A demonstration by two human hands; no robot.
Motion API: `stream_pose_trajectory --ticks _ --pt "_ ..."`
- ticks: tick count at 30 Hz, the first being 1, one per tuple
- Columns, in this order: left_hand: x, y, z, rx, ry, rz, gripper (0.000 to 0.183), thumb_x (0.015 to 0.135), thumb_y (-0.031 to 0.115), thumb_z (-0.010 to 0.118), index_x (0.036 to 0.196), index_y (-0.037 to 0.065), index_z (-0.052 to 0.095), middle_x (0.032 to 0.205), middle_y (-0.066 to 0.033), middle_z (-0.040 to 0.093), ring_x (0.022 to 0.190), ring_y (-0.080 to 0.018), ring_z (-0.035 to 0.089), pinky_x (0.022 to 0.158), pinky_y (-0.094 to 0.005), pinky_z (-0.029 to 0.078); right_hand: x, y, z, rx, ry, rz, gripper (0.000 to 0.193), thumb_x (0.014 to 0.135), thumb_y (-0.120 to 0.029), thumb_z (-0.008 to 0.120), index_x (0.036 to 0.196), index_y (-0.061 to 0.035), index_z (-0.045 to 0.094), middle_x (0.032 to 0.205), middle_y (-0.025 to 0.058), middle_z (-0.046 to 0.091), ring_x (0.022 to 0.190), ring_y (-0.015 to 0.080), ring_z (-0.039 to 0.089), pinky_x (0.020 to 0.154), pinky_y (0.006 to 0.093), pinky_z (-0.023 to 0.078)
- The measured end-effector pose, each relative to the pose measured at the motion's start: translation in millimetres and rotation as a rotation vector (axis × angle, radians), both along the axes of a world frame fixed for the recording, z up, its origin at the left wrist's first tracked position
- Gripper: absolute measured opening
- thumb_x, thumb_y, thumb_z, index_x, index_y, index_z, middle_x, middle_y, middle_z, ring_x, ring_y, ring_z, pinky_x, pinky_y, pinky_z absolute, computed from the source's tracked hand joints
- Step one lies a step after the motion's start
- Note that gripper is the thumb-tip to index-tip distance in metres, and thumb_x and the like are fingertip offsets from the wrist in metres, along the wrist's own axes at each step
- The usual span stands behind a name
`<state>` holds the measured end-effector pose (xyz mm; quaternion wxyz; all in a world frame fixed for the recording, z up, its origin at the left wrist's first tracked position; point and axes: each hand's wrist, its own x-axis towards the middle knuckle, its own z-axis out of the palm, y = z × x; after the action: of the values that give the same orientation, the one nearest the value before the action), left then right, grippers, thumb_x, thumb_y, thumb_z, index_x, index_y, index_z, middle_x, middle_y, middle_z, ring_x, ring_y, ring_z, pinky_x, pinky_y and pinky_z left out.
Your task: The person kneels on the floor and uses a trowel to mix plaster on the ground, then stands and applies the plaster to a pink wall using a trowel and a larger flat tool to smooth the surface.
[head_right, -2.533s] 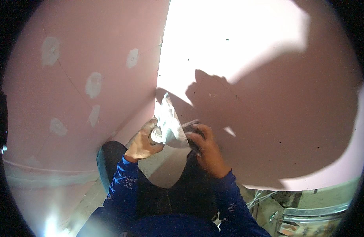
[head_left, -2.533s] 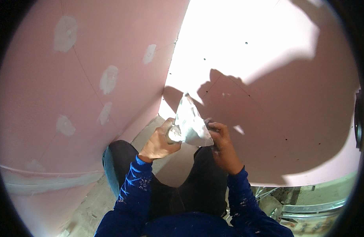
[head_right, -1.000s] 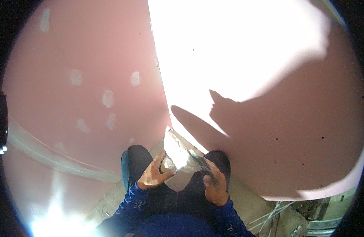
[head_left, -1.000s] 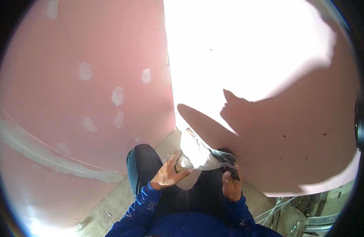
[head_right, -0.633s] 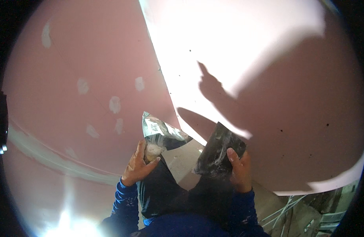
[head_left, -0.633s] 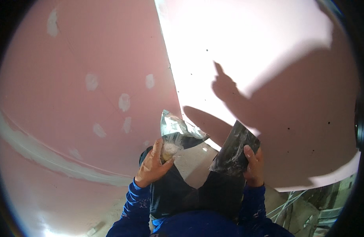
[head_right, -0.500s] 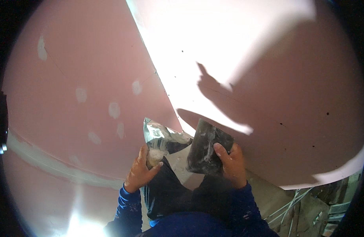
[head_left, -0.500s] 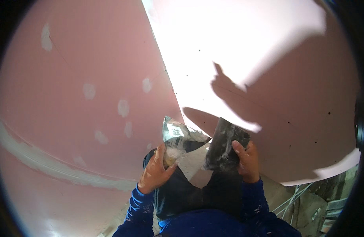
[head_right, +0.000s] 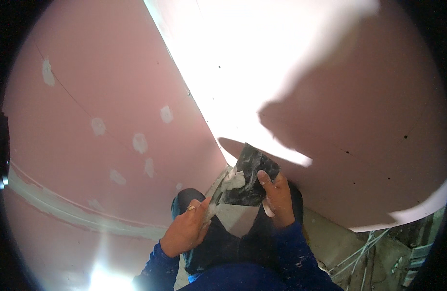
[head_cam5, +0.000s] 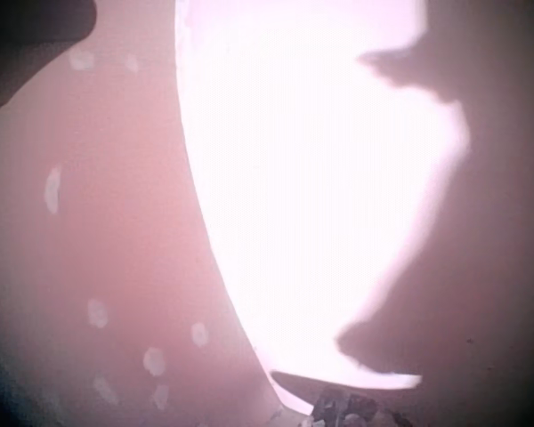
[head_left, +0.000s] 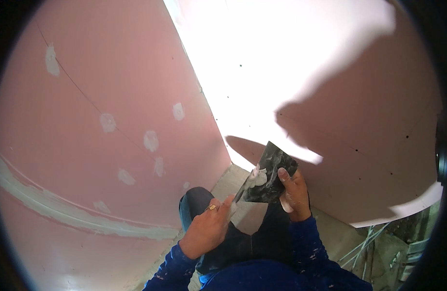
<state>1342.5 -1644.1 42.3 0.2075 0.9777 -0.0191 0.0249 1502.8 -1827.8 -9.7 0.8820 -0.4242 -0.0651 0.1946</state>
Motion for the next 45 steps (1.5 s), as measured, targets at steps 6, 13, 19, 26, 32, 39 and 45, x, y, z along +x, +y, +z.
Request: stream_pose_trajectory --ticks 6,13,19,26,32,39,45 --pt "-11 6 -16 -0.028 0.138 -0.021 0.066 0.086 0.006 0.06 0.145 0.004 0.031 0.106 -0.0285 0.052 0.08 -0.0443 0.064 0.061 -0.0477 0.055 3 7 -2 0.294 0.062 0.024 0.034 0.097 -0.024 0.064 0.122 -0.0023 0.056 0.111 0.0071 0.066 0.102 0.0204 0.065 0.092 0.0369 0.054" --pt "-11 31 -57 -0.955 0.335 0.054 0.063 0.088 0.018 0.067 0.14 0.002 0.035 0.108 -0.013 0.058 0.076 -0.0197 0.062 0.067 -0.0328 0.054 -9 -15 -1 0.148 -0.901 0.039 0.025 0.098 -0.012 0.06 0.122 -0.0124 0.06 0.128 0.0173 0.062 0.121 0.0305 0.06 0.105 0.0444 0.047" --pt "-11 33 -58 -1.05 0.306 0.129 0.06 0.085 0.017 0.072 0.134 0.002 0.041 0.099 -0.0074 0.058 0.072 -0.0102 0.057 0.058 -0.0248 0.049 -32 -33 17 -0.588 -1.273 0.361 0.061 0.071 0.011 0.073 0.123 -0.0177 0.06 0.151 0.0184 0.041 0.142 0.0387 0.037 0.116 0.0497 0.033" --pt "-19 46 -62 -1.111 0.323 0.071 0.049 0.085 0.018 0.075 0.123 0.003 0.047 0.094 -0.0059 0.057 0.069 -0.0098 0.056 0.056 -0.0245 0.049 -10 -29 -19 -0.618 -1.02 0.458 0.072 0.067 0.018 0.068 0.129 -0.0139 0.05 0.15 0.0143 0.036 0.142 0.0394 0.033 0.118 0.0464 0.032" --pt "-16 48 -45 -0.933 0.327 0.269 0.066 0.082 0.026 0.081 0.132 0.001 0.046 0.103 -0.0088 0.06 0.084 -0.0144 0.061 0.07 -0.0301 0.054 -13 -32 -20 -0.612 -0.365 0.362 0.045 0.095 -0.009 0.052 0.139 -0.004 0.044 0.139 0.0185 0.051 0.134 0.0308 0.045 0.111 0.0376 0.038" --pt "-12 30 -35 -0.7 -0.064 0.24 0.04 0.093 0.029 0.063 0.124 0.006 0.052 0.087 -0.003 0.063 0.069 -0.016 0.058 0.062 -0.0308 0.049 -11 -19 53 -0.631 -0.571 0.36 0.051 0.101 -0.03 0.048 0.142 -0.0001 0.042 0.14 0.0191 0.049 0.132 0.0268 0.045 0.111 0.0363 0.034" --pt "6 61 -96 -0.754 -0.559 0.093 0.051 0.09 0.031 0.071 0.128 0.007 0.047 0.091 -0.0021 0.059 0.066 -0.0124 0.053 0.06 -0.0289 0.046 -4 -6 75 -0.57 -0.575 0.365 0.05 0.1 -0.03 0.049 0.14 -0.0003 0.044 0.136 0.0177 0.051 0.127 0.0256 0.048 0.108 0.0359 0.036"
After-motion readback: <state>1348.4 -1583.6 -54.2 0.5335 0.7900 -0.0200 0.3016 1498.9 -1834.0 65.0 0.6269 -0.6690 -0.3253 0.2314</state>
